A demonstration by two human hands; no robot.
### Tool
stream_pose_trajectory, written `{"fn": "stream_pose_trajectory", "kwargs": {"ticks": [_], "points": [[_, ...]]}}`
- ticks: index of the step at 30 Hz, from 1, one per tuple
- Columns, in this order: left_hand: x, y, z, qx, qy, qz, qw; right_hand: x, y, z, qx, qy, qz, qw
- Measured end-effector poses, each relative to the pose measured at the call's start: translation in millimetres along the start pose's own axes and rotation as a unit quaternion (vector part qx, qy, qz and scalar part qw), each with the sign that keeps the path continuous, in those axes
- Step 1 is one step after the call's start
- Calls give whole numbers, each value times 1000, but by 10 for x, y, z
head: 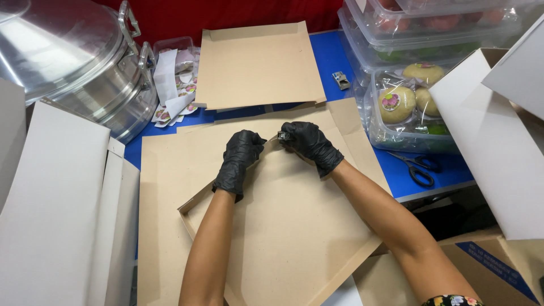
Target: Assembling cardboard boxes by folding flaps and securing them with a manual stapler.
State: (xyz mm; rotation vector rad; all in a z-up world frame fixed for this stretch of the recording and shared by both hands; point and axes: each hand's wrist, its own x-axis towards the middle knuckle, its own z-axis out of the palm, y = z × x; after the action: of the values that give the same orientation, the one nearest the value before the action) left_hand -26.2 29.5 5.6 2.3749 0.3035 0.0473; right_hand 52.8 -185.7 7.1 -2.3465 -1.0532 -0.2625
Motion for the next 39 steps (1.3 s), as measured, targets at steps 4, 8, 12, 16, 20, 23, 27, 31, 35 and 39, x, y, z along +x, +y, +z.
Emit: {"fn": "stream_pose_trajectory", "kwargs": {"ticks": [4, 8, 12, 16, 20, 23, 27, 31, 35, 39], "points": [[36, -64, 130, -9, 5, 18, 1000, -68, 42, 5, -18, 14, -16, 1000], [-24, 70, 173, -52, -3, -26, 998, -166, 25, -106, 22, 12, -10, 1000], [-142, 298, 116, -32, -66, -69, 995, -173, 212, 1, 44, 2, 27, 999], [-523, 830, -312, -72, -73, -120, 987, -189, 160, -25, 20, -8, 15, 1000], [-346, 547, 71, -34, -26, -54, 998, -210, 194, -3, 15, 6, 15, 1000], [-234, 398, 238, 11, 20, 29, 999, -178, 83, -123, 3, 27, 13, 1000], [-178, 383, 275, 85, 100, 202, 970, -103, 108, -180, 22, 38, 47, 998], [-20, 168, 399, 89, 63, 177, 978, -69, 382, 53, -13, -21, 71, 997], [-177, 413, 151, -6, 17, 110, 994, -28, 412, 101, -25, -22, 58, 998], [-72, 333, 307, -20, 26, 96, 995, -60, 452, 158, -30, -28, 76, 996]]}}
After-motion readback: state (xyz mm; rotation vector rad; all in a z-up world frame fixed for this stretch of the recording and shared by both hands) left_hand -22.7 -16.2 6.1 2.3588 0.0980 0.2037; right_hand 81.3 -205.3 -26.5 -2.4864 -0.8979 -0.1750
